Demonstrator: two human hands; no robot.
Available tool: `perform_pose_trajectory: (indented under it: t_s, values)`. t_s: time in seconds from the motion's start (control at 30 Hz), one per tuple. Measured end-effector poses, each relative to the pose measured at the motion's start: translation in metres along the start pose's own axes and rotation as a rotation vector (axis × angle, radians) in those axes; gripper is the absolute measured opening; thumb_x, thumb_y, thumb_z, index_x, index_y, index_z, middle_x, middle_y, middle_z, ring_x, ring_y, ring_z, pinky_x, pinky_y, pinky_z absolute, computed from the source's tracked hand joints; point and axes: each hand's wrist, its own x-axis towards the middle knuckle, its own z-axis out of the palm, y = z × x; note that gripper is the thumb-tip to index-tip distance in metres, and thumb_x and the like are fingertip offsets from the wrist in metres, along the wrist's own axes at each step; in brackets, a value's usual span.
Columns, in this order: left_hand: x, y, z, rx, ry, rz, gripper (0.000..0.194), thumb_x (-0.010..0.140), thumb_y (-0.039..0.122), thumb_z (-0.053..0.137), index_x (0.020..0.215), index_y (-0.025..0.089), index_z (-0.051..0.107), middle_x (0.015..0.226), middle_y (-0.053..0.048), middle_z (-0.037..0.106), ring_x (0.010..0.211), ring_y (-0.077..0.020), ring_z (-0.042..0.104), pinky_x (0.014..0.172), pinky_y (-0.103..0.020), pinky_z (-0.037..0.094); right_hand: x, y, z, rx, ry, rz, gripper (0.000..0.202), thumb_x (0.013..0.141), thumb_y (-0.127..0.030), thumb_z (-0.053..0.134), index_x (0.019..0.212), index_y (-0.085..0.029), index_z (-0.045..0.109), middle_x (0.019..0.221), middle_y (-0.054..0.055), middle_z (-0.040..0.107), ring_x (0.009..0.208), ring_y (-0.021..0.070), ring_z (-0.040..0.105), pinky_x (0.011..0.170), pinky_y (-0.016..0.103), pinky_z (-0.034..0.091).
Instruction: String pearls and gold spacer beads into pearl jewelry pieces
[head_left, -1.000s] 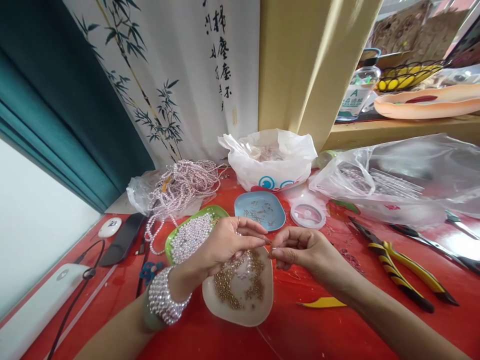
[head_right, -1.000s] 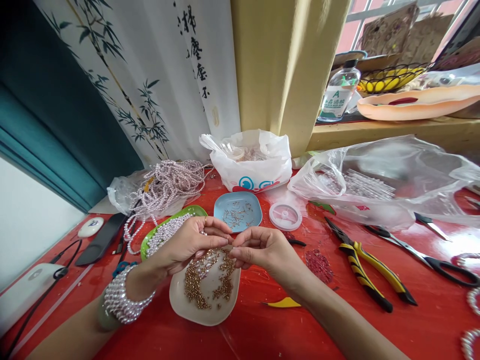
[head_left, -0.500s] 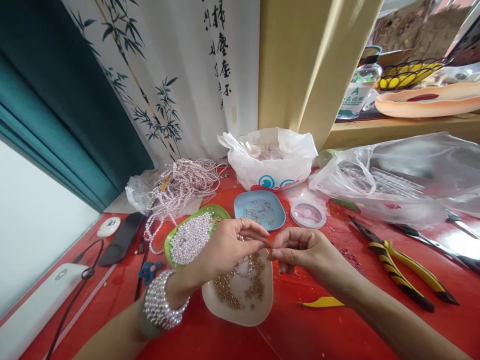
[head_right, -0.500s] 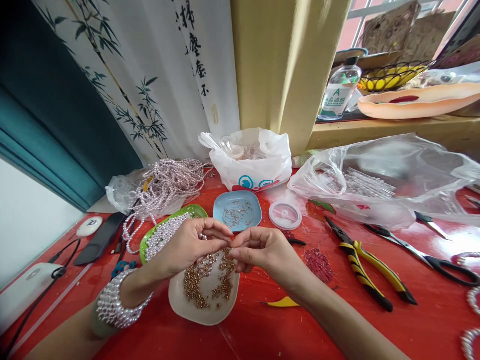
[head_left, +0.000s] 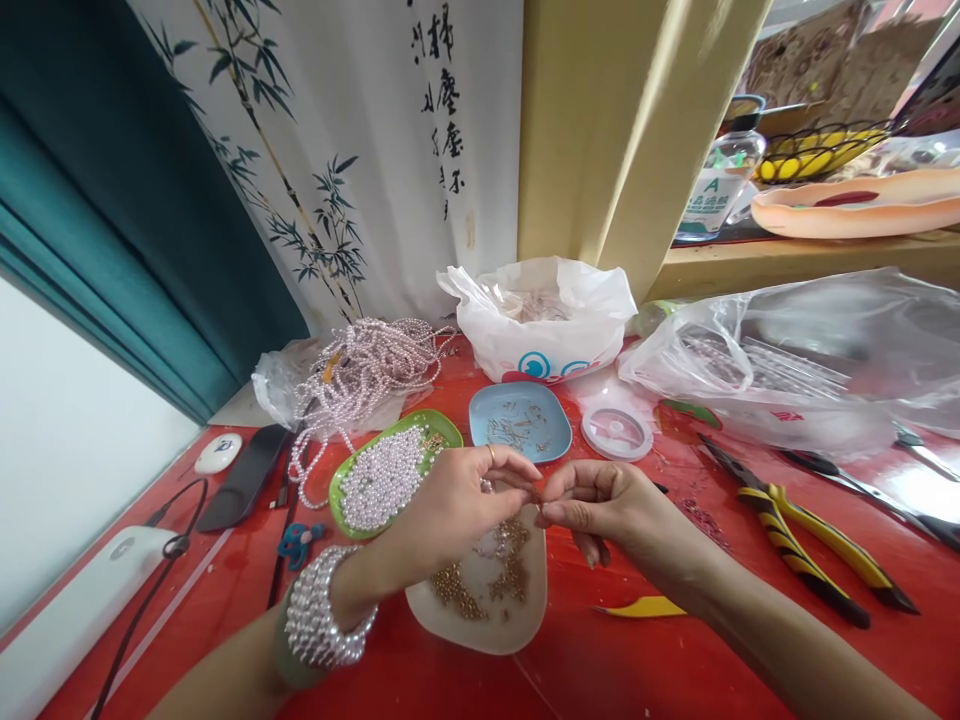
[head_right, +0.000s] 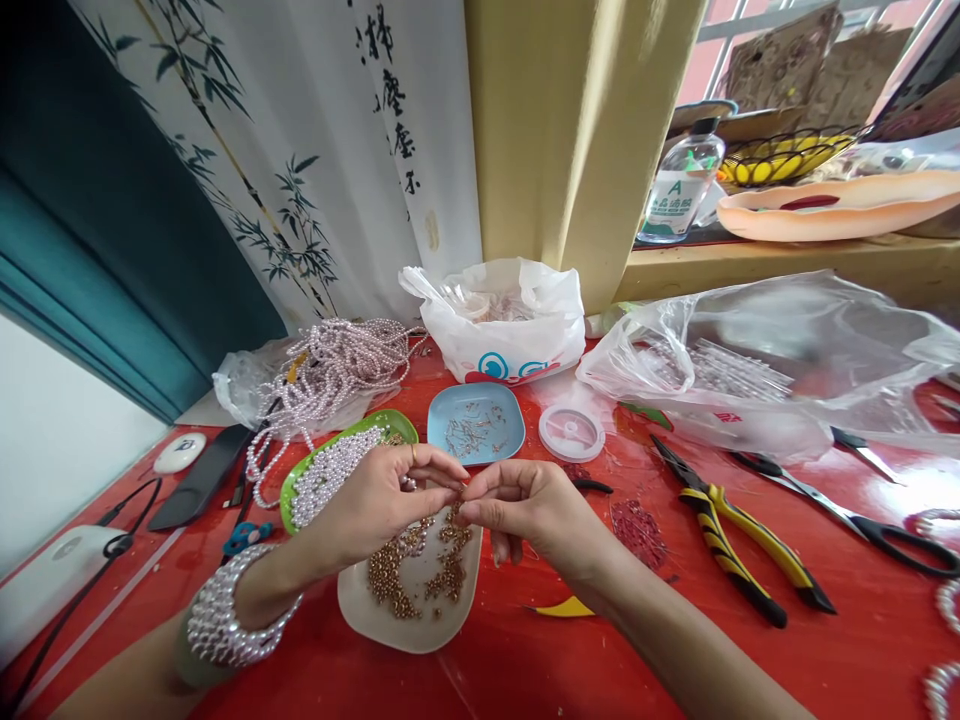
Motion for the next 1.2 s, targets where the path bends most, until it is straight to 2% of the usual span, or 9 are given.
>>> perform_pose_trajectory:
  t_s: [0.4, 0.6, 1.2]
  values:
    - [-0.0017, -0.0002, -0.0007, 0.052, 0.013, 0.031, 0.020, 0.071, 0.009, 0.053, 0.087, 0.017, 0.063, 0.086, -0.003, 0.070, 0.079, -0.0143, 0.065, 0.069, -0.024, 0.049, 0.0000, 0.0008, -0.0005, 0.010, -0.002, 0.001, 0.023, 0.060, -0.032, 0.074, 0.066, -0.014, 0.060, 0.058, -0.001, 0.063, 0.035, 0.0015, 0.044, 0.034, 0.014, 0.032]
    - [0.0005, 0.0014, -0.0014, 0.009, -0.026, -0.016, 0.020, 0.070, 0.008, 0.054, 0.087, 0.014, 0.063, 0.085, -0.004, 0.070, 0.080, -0.0152, 0.065, 0.071, -0.025, 0.049, 0.0014, 0.0032, -0.0020, 0.022, -0.014, 0.003, 0.022, 0.061, -0.031, 0.074, 0.066, -0.014, 0.060, 0.058, -0.001, 0.062, 0.034, 0.0011, 0.044, 0.033, 0.013, 0.032]
    - [0.0003, 0.0040, -0.0009, -0.019, -0.026, -0.055, 0.018, 0.070, 0.010, 0.055, 0.086, 0.014, 0.062, 0.084, -0.006, 0.070, 0.080, -0.0161, 0.065, 0.070, -0.026, 0.050, 0.0017, 0.0031, -0.0020, 0.041, -0.028, 0.009, 0.021, 0.060, -0.030, 0.074, 0.066, -0.014, 0.061, 0.056, -0.002, 0.062, 0.033, 0.0010, 0.044, 0.032, 0.013, 0.033]
